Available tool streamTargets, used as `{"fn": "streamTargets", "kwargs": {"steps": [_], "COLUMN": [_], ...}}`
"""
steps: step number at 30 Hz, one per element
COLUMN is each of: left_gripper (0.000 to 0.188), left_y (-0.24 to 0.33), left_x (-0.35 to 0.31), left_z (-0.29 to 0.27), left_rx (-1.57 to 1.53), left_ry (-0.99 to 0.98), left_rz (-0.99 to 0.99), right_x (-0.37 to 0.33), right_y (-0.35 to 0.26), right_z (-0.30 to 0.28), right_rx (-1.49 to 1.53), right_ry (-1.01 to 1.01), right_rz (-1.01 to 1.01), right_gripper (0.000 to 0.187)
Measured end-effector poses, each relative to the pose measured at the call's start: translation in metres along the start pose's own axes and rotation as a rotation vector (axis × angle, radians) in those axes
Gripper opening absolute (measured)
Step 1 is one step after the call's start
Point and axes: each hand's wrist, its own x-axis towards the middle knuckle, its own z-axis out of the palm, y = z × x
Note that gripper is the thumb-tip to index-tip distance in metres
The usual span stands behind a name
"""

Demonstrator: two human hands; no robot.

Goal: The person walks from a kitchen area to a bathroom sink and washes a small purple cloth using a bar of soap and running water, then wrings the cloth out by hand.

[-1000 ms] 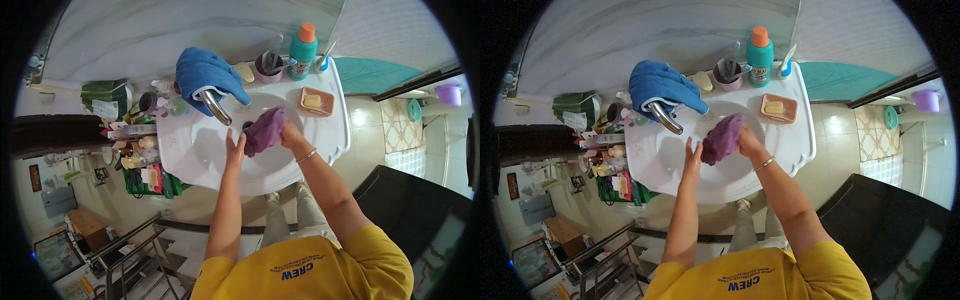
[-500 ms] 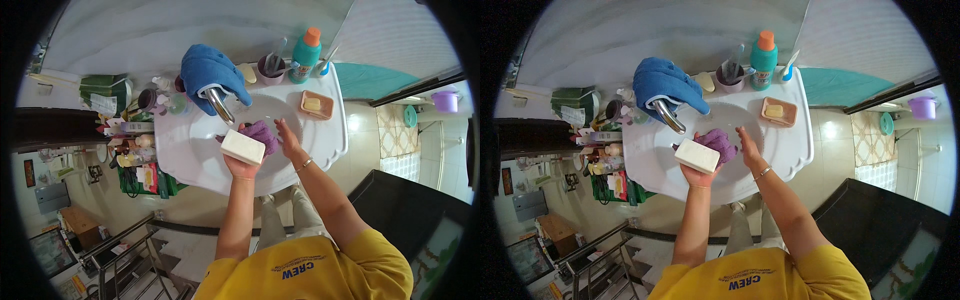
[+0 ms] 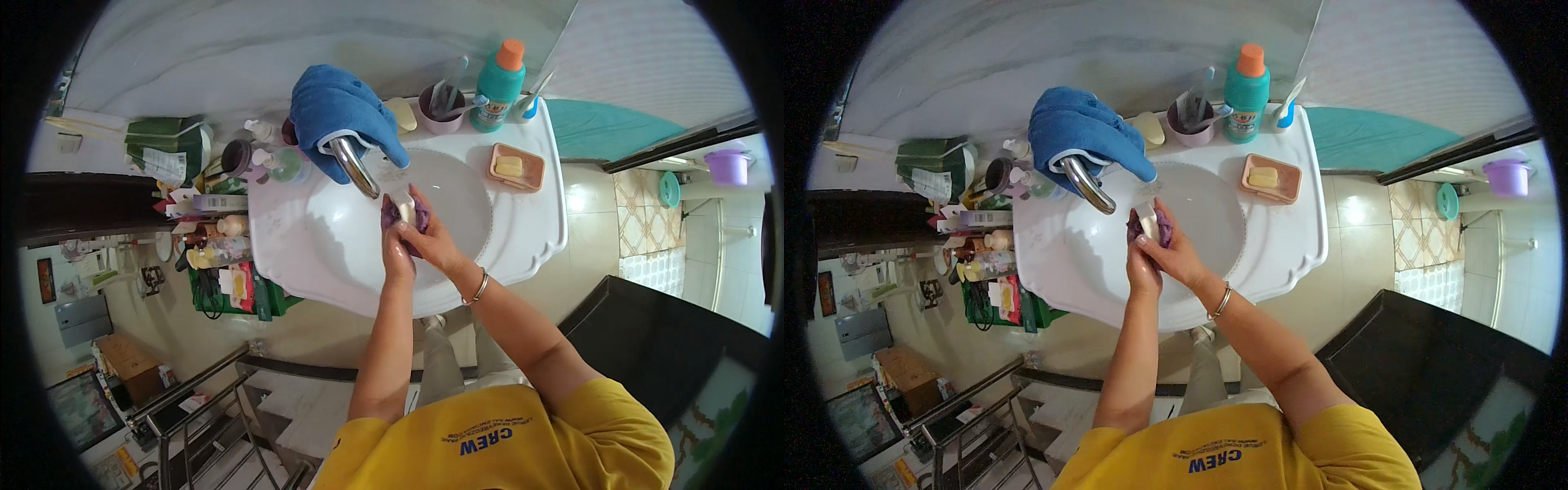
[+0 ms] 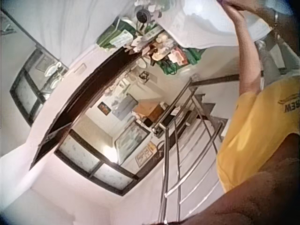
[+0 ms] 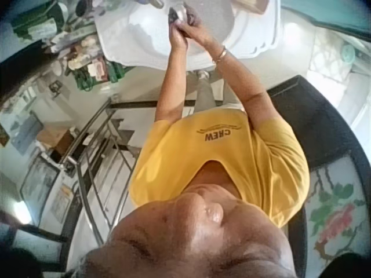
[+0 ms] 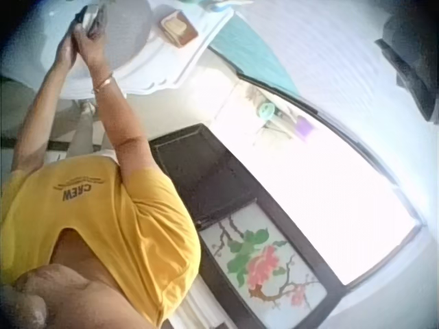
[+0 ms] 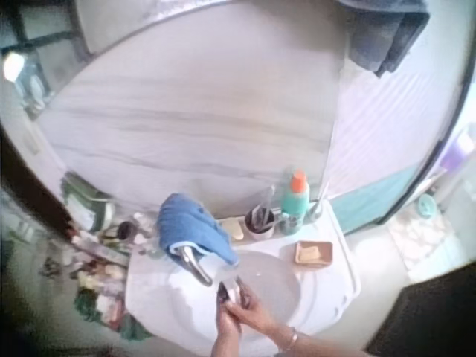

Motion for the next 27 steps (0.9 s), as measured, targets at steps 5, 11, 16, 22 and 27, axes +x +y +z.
{"fn": "streamTargets", "kwargs": {"steps": [5, 11, 16, 22, 27], "left_gripper": [0.063, 0.050, 0.043, 0.057, 0.056], "left_y": [-0.017, -0.004, -0.029, 0.005, 0.003], "left_x": [-0.019, -0.001, -0.012, -0.002, -0.003], "left_z": [0.011, -0.018, 0.003, -0.011, -0.006], "left_rx": [0.069, -0.522, -0.410, -0.604, -0.676], "left_ry": [-0.099, 0.051, 0.132, -0.094, 0.097], "left_rz": [-0.007, -0.252, -0.319, -0.224, -0.402], "right_x": [0.021, -0.016, 0.025, 0.032, 0.025], "right_y": [-0.004, -0.023, 0.019, -0.015, -0.006], "right_z": [-0.035, -0.001, -0.011, -0.062, -0.049], "right_rx": [0.356, -0.635, -0.542, 0.871, 0.377], "right_ry": [-0.014, -0.169, 0.318, 0.002, -0.189], "right_rz": [0.279, -0.303, 0.067, 0.594, 0.619], "right_gripper": [0.058, 0.064, 0.062, 0.039, 0.046]}}
